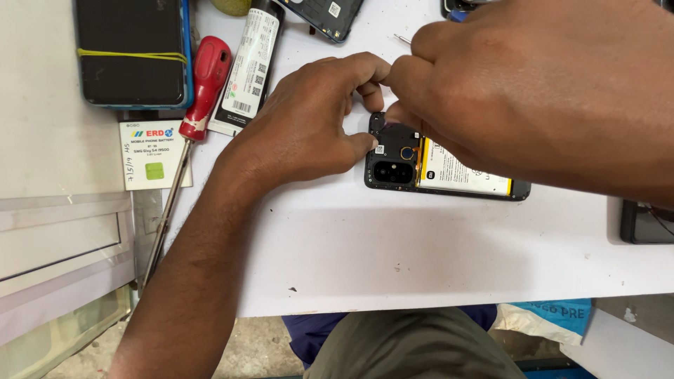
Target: The person works on a disassembled smartphone on a repair bench, using a purple pry tool to loosen the battery inside the phone frame and prying around its edges. They then use a screwdriver on the phone and finally lift and peel the battery away from the phone body by hand.
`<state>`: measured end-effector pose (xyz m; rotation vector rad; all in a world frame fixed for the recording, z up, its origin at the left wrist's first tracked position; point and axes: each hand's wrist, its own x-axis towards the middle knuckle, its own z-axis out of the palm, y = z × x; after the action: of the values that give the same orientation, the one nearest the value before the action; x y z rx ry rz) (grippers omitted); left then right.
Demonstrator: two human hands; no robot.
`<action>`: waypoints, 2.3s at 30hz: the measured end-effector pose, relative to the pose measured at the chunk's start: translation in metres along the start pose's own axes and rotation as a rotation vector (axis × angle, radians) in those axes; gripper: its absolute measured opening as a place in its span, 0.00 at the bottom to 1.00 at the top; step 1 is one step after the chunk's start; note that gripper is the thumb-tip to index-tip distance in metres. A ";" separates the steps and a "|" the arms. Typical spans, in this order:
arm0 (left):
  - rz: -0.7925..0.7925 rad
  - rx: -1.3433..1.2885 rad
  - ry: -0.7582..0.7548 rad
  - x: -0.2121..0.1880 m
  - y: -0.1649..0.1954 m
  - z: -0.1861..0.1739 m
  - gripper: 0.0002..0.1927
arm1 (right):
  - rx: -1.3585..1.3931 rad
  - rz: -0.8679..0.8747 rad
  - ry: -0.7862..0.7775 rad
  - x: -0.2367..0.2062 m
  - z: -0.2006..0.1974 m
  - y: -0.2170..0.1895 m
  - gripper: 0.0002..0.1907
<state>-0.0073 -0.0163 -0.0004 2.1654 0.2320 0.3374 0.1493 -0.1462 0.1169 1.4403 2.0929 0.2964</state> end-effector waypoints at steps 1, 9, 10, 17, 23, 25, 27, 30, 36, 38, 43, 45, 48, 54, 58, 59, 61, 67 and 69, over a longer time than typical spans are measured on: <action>0.006 -0.003 0.002 0.001 0.000 0.001 0.27 | 0.000 -0.005 0.014 -0.001 0.000 0.000 0.15; -0.018 0.025 -0.004 0.002 0.004 -0.001 0.24 | 0.143 -0.027 0.279 -0.005 0.010 0.001 0.19; -0.056 0.048 -0.015 0.002 0.004 -0.001 0.24 | 0.171 -0.037 0.297 -0.004 0.011 0.001 0.19; -0.053 0.065 -0.009 0.000 0.001 0.000 0.22 | 0.191 -0.036 0.270 -0.002 0.009 0.001 0.17; -0.043 0.007 -0.015 0.001 -0.002 0.003 0.29 | 0.001 0.070 -0.072 -0.004 0.001 0.001 0.20; -0.065 0.003 -0.022 0.002 0.000 0.003 0.29 | 0.032 0.057 -0.075 -0.004 0.002 0.002 0.19; -0.073 0.005 -0.015 0.002 0.001 0.003 0.28 | 0.071 0.028 0.054 -0.004 0.004 0.002 0.16; -0.029 -0.006 -0.008 0.000 0.004 0.001 0.27 | 0.084 0.022 0.161 -0.005 0.007 -0.001 0.12; -0.099 0.071 -0.030 0.002 0.003 0.000 0.23 | 0.292 -0.082 0.409 -0.002 0.009 0.002 0.16; -0.027 0.037 0.005 0.000 0.003 0.000 0.23 | 0.242 -0.046 0.321 -0.002 0.008 0.002 0.15; -0.063 0.017 -0.020 0.001 0.001 0.001 0.21 | 0.181 0.040 0.118 -0.001 0.007 0.000 0.15; -0.056 0.002 -0.015 0.001 0.002 0.000 0.23 | 0.209 0.002 0.176 -0.001 0.007 0.002 0.13; -0.027 0.027 0.005 0.001 0.003 0.000 0.21 | 0.322 -0.084 0.458 -0.003 0.008 0.005 0.08; -0.048 0.048 -0.007 0.001 0.004 -0.001 0.20 | 0.293 -0.081 0.428 -0.003 0.010 0.006 0.11; -0.053 0.069 -0.002 0.001 0.005 -0.001 0.23 | 0.251 -0.097 0.427 0.000 0.011 0.005 0.13; -0.053 0.066 -0.003 0.001 0.005 -0.001 0.23 | 0.249 -0.089 0.397 0.000 0.011 0.005 0.12; -0.048 0.054 -0.005 0.001 0.004 -0.001 0.22 | 0.207 -0.052 0.335 -0.001 0.011 0.005 0.12; -0.110 0.048 -0.031 0.001 0.004 0.000 0.21 | 0.271 0.032 0.258 -0.001 0.010 0.003 0.15; -0.062 0.016 -0.007 0.001 0.003 0.000 0.22 | 0.328 -0.021 0.344 -0.003 0.009 0.005 0.12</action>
<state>-0.0062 -0.0179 0.0025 2.1697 0.2985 0.2934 0.1593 -0.1485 0.1134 1.6460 2.5262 0.2104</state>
